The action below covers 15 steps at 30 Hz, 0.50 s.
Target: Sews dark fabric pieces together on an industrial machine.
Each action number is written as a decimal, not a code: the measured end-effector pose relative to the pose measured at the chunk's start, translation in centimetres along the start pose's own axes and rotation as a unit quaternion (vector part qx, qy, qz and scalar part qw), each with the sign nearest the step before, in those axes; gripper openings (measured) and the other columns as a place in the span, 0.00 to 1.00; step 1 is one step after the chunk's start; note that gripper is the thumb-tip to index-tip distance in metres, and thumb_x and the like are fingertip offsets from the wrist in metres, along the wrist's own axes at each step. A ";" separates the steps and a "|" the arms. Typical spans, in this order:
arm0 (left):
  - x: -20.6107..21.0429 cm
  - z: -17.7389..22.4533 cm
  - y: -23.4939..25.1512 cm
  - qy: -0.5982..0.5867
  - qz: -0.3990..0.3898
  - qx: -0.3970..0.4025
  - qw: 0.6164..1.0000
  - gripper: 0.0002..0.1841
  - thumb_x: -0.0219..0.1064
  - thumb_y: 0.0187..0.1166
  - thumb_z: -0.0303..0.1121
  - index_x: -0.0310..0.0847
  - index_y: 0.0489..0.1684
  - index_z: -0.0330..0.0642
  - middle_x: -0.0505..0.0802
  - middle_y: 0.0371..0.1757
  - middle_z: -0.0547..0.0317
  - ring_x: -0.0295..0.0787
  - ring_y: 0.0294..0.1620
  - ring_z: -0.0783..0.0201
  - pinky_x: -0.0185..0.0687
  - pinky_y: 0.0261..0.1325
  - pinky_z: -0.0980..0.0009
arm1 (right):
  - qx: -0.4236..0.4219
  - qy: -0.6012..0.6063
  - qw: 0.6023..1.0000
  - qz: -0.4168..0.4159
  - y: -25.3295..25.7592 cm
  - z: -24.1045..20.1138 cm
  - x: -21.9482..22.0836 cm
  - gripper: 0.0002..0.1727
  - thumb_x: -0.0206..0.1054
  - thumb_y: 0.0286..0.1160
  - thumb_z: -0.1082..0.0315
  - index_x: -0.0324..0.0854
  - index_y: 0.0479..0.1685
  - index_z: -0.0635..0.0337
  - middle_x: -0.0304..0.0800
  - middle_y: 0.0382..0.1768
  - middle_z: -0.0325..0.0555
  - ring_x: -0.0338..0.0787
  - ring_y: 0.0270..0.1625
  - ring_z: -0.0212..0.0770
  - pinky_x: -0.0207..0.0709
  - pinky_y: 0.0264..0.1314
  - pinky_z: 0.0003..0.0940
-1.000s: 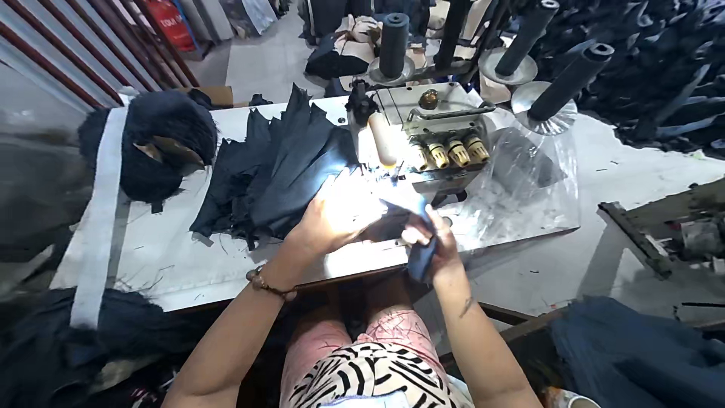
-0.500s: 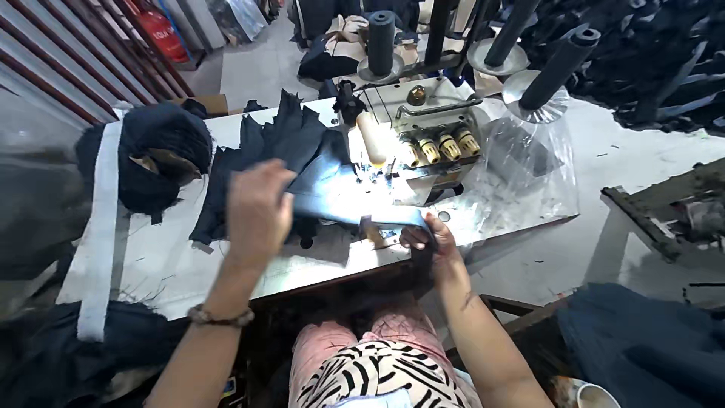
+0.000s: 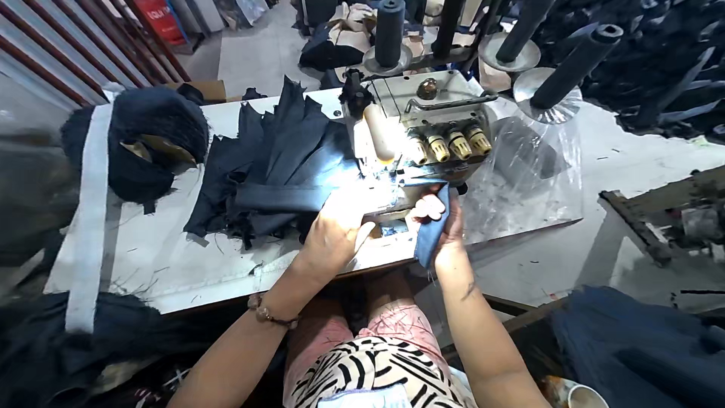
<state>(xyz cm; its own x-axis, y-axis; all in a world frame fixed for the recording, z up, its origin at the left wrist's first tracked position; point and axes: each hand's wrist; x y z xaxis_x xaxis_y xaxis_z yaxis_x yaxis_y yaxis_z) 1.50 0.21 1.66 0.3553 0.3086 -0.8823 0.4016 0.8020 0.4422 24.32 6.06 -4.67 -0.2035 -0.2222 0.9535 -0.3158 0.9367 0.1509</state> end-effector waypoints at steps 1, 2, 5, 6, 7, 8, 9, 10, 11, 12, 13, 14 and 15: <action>0.1 -0.1 0.3 -0.005 0.006 -0.002 1.000 0.22 0.63 0.84 0.40 0.83 0.67 0.32 0.88 0.70 0.43 0.82 0.75 0.46 0.71 0.81 0.53 | 0.003 -0.003 1.000 -0.001 -0.2 0.1 0.0 0.18 0.51 0.91 0.53 0.83 0.43 0.51 0.79 0.18 0.31 0.83 0.21 0.27 0.81 0.31 0.22; 0.2 -0.2 0.5 -0.009 0.009 -0.006 1.000 0.24 0.62 0.84 0.41 0.82 0.69 0.32 0.87 0.72 0.42 0.80 0.77 0.46 0.70 0.82 0.53 | 0.006 -0.014 1.000 -0.006 -0.6 0.3 0.0 0.17 0.50 0.91 0.52 0.81 0.44 0.50 0.77 0.18 0.30 0.81 0.21 0.26 0.79 0.30 0.20; 0.1 -0.6 1.4 -0.024 -0.007 -0.022 0.999 0.29 0.61 0.84 0.47 0.78 0.75 0.32 0.84 0.76 0.41 0.77 0.80 0.45 0.68 0.84 0.53 | 0.031 -0.059 0.998 0.017 -1.2 0.4 0.5 0.21 0.49 0.92 0.48 0.81 0.38 0.48 0.74 0.16 0.28 0.78 0.18 0.24 0.75 0.25 0.18; -0.1 -0.8 1.6 -0.026 -0.019 -0.022 0.999 0.30 0.59 0.84 0.49 0.78 0.76 0.32 0.83 0.77 0.41 0.76 0.81 0.46 0.66 0.85 0.53 | 0.047 -0.085 0.995 0.034 -1.2 0.5 0.8 0.21 0.51 0.90 0.48 0.83 0.35 0.48 0.76 0.15 0.29 0.79 0.17 0.24 0.76 0.23 0.18; -0.3 -1.1 1.8 -0.031 -0.027 -0.021 0.999 0.31 0.57 0.85 0.51 0.77 0.76 0.34 0.83 0.78 0.42 0.75 0.83 0.46 0.64 0.86 0.52 | 0.059 -0.133 0.988 0.045 -1.3 0.6 1.1 0.21 0.53 0.88 0.49 0.85 0.31 0.47 0.78 0.15 0.29 0.80 0.17 0.24 0.78 0.23 0.18; -0.8 -1.2 1.8 -0.047 -0.035 -0.026 0.998 0.32 0.55 0.86 0.54 0.77 0.77 0.36 0.82 0.78 0.43 0.73 0.84 0.47 0.62 0.87 0.52 | 0.072 -0.189 0.979 0.035 -1.6 0.8 1.4 0.20 0.56 0.86 0.50 0.85 0.27 0.47 0.79 0.14 0.29 0.80 0.16 0.23 0.78 0.23 0.18; -1.5 -1.0 1.6 -0.075 -0.050 -0.043 0.995 0.34 0.52 0.87 0.57 0.75 0.80 0.37 0.81 0.80 0.44 0.70 0.86 0.47 0.58 0.89 0.49 | 0.082 -0.268 0.960 0.014 -2.1 0.9 1.9 0.19 0.56 0.84 0.52 0.85 0.26 0.45 0.81 0.14 0.28 0.80 0.17 0.23 0.78 0.25 0.18; -2.5 -0.3 1.4 -0.117 -0.066 -0.073 0.988 0.36 0.47 0.88 0.61 0.75 0.81 0.40 0.79 0.82 0.45 0.67 0.88 0.48 0.54 0.91 0.47 | 0.104 -0.339 0.935 -0.014 -2.6 1.0 2.5 0.15 0.59 0.79 0.54 0.84 0.25 0.44 0.84 0.14 0.29 0.81 0.17 0.22 0.77 0.25 0.18; -3.5 0.8 1.0 -0.148 -0.060 -0.092 0.983 0.38 0.44 0.87 0.64 0.80 0.75 0.40 0.82 0.78 0.46 0.71 0.85 0.49 0.59 0.89 0.46 | 0.134 -0.387 0.911 -0.053 -3.1 1.1 3.4 0.12 0.65 0.74 0.52 0.86 0.28 0.45 0.87 0.18 0.29 0.83 0.19 0.22 0.77 0.24 0.18; -4.1 1.9 0.5 -0.156 -0.039 -0.089 0.983 0.39 0.44 0.84 0.66 0.87 0.60 0.39 0.89 0.65 0.46 0.81 0.74 0.49 0.69 0.80 0.44 | 0.167 -0.409 0.891 -0.103 -3.7 1.3 4.2 0.10 0.69 0.73 0.52 0.89 0.30 0.45 0.90 0.22 0.27 0.85 0.22 0.20 0.79 0.25 0.17; -4.9 3.0 0.0 -0.159 -0.043 -0.079 0.983 0.38 0.48 0.82 0.67 0.90 0.54 0.41 0.93 0.56 0.51 0.87 0.65 0.51 0.75 0.73 0.43 | 0.187 -0.410 0.877 -0.168 -4.1 1.6 4.9 0.09 0.69 0.76 0.55 0.91 0.32 0.43 0.92 0.26 0.22 0.86 0.26 0.17 0.80 0.29 0.16; -5.4 4.0 -0.6 -0.163 -0.056 -0.068 0.983 0.34 0.55 0.80 0.67 0.93 0.45 0.45 0.95 0.45 0.57 0.91 0.53 0.57 0.81 0.63 0.46 | 0.194 -0.403 0.864 -0.232 -4.3 1.8 5.7 0.08 0.67 0.79 0.60 0.90 0.32 0.41 0.90 0.28 0.16 0.84 0.30 0.12 0.78 0.33 0.12; -5.8 4.6 -1.1 -0.178 -0.076 -0.059 0.979 0.30 0.61 0.77 0.66 0.93 0.36 0.46 0.93 0.31 0.63 0.90 0.37 0.63 0.84 0.45 0.54 | 0.189 -0.394 0.849 -0.298 -4.4 1.8 6.3 0.10 0.65 0.82 0.62 0.87 0.31 0.42 0.86 0.28 0.13 0.80 0.32 0.08 0.72 0.35 0.10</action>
<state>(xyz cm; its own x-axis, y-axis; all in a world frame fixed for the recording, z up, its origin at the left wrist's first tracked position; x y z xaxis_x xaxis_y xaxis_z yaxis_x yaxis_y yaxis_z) 2.89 -4.81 7.02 0.5793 -0.0004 -0.8151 0.3797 0.8850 0.2694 22.77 0.09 0.19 -0.4133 -0.8771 0.2445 -0.8246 0.4745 0.3081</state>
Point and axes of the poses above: each hand's wrist, its own y-axis towards the middle knuckle, its own x-axis out of the palm, z = x × y
